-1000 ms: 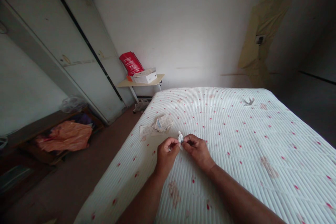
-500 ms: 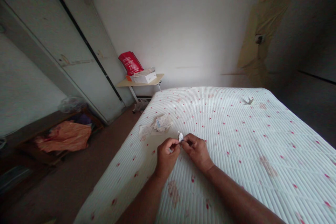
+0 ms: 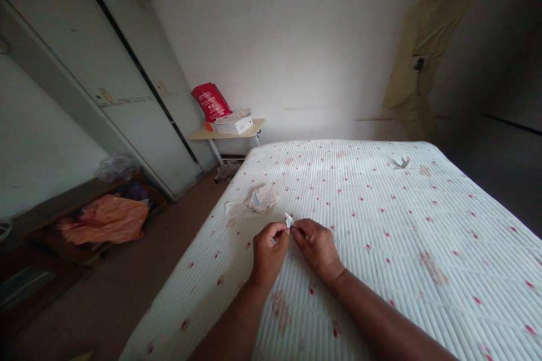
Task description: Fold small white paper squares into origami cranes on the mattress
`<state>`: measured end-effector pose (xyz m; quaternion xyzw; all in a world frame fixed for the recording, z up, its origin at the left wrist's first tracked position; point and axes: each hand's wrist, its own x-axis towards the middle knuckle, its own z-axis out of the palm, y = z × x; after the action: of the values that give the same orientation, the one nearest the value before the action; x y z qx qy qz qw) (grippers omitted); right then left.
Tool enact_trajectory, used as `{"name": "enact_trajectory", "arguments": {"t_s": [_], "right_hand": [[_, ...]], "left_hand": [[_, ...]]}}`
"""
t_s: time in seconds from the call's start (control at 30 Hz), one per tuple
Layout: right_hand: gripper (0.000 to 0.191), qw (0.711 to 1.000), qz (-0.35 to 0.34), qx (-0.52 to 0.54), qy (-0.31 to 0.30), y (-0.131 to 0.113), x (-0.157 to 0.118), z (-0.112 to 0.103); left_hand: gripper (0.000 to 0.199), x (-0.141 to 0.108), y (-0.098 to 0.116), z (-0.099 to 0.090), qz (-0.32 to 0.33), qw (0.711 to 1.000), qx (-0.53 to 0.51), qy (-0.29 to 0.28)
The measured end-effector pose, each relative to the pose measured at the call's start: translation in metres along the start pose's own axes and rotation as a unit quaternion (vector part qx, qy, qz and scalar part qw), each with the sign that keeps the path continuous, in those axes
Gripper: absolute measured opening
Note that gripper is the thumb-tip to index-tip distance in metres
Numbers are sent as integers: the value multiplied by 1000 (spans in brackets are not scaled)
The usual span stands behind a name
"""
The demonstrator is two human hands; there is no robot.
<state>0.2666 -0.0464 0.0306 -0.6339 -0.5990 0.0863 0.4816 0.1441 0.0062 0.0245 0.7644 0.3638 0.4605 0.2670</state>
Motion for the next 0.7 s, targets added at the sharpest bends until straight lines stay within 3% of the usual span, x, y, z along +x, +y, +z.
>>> {"name": "enact_trajectory", "arguments": {"t_s": [0.2, 0.43, 0.7], "right_hand": [[22, 1000, -8, -5, -21, -3, 2, -4], [21, 998, 8, -68, -2, -5, 2, -4], [21, 999, 16, 34, -38, -6, 2, -9]], "left_hand": [[13, 0, 1, -1, 65, 997, 48, -6], [17, -1, -1, 0, 106, 991, 80, -19], [13, -1, -1, 0, 78, 995, 56, -23]]}}
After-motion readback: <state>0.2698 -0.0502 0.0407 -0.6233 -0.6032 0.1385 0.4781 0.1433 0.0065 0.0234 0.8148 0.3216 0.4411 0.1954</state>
